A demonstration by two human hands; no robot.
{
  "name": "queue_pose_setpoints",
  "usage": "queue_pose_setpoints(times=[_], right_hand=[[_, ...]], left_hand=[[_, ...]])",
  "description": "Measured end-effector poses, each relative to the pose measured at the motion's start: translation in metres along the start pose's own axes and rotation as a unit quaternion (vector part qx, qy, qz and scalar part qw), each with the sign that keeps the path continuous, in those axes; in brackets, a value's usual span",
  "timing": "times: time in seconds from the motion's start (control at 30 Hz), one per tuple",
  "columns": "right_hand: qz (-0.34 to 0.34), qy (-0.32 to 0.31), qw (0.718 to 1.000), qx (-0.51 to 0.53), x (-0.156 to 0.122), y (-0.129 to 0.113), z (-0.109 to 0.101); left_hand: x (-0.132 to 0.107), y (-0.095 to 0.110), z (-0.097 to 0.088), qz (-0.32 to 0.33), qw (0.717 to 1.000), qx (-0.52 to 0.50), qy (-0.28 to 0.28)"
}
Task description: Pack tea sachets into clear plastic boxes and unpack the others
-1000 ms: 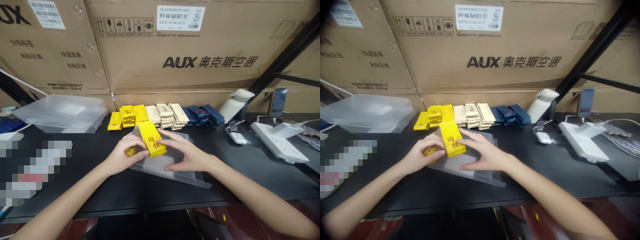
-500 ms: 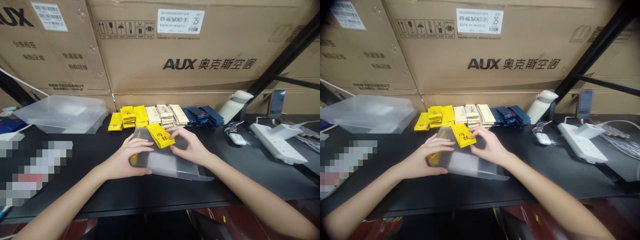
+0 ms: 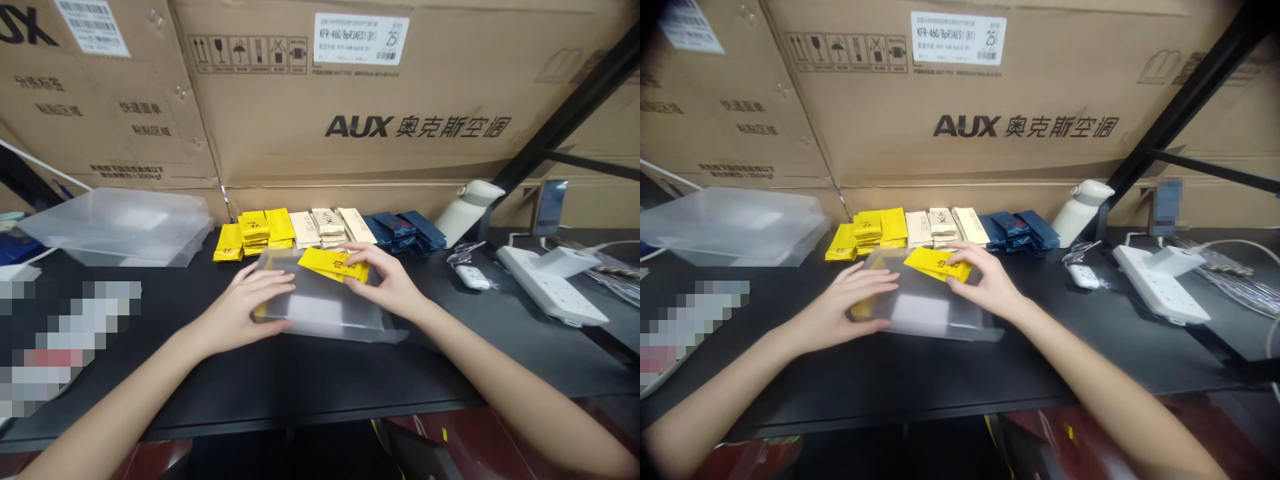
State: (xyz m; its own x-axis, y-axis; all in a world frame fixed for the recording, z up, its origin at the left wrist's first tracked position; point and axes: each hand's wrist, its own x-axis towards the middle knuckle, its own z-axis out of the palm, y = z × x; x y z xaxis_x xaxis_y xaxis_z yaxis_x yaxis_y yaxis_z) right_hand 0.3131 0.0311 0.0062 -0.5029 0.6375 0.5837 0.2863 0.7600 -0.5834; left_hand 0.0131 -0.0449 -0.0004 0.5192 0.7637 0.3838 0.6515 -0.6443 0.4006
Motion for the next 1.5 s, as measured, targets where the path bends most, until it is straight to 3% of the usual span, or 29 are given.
queue_pose_setpoints(times=[0.07,0.17,0.3,0.37,0.47,0.6,0.7,0.87,1.07,1.27,1.5], right_hand=[[0.065,0.064,0.993,0.072,0.003,0.01,-0.004],[0.197,0.159,0.956,0.147,0.009,0.021,-0.011],[0.275,0.226,0.929,0.099,0.015,0.027,-0.023],[0.286,0.193,0.936,0.074,0.016,0.029,-0.031],[0.329,0.095,0.938,0.053,0.015,0.032,-0.044],[0.346,-0.012,0.938,0.033,0.012,0.034,-0.054],[0.334,-0.053,0.941,0.033,0.011,0.034,-0.053],[0.353,-0.089,0.929,0.065,0.009,0.03,-0.048],[0.425,-0.212,0.861,0.18,0.008,0.032,-0.049],[0.44,-0.208,0.832,0.267,0.008,0.055,-0.061],[0.395,-0.141,0.834,0.359,0.009,0.057,-0.077]], left_hand=[[-0.002,-0.011,-0.008,-0.02,0.999,-0.001,0.026],[-0.004,-0.02,-0.018,-0.041,0.998,-0.033,0.038],[-0.004,-0.017,-0.023,-0.075,0.993,-0.072,0.05],[-0.003,-0.015,-0.023,-0.084,0.992,-0.08,0.057],[-0.003,-0.015,-0.021,-0.09,0.989,-0.081,0.079],[-0.002,-0.021,-0.02,-0.136,0.976,-0.046,0.165],[-0.001,-0.027,-0.02,-0.191,0.958,-0.021,0.212],[-0.002,-0.036,-0.019,-0.223,0.955,-0.034,0.191],[-0.003,-0.039,-0.017,-0.299,0.941,-0.098,0.128],[-0.004,-0.048,-0.013,-0.329,0.918,-0.187,0.121],[-0.003,-0.052,-0.015,-0.345,0.9,-0.233,0.128]])
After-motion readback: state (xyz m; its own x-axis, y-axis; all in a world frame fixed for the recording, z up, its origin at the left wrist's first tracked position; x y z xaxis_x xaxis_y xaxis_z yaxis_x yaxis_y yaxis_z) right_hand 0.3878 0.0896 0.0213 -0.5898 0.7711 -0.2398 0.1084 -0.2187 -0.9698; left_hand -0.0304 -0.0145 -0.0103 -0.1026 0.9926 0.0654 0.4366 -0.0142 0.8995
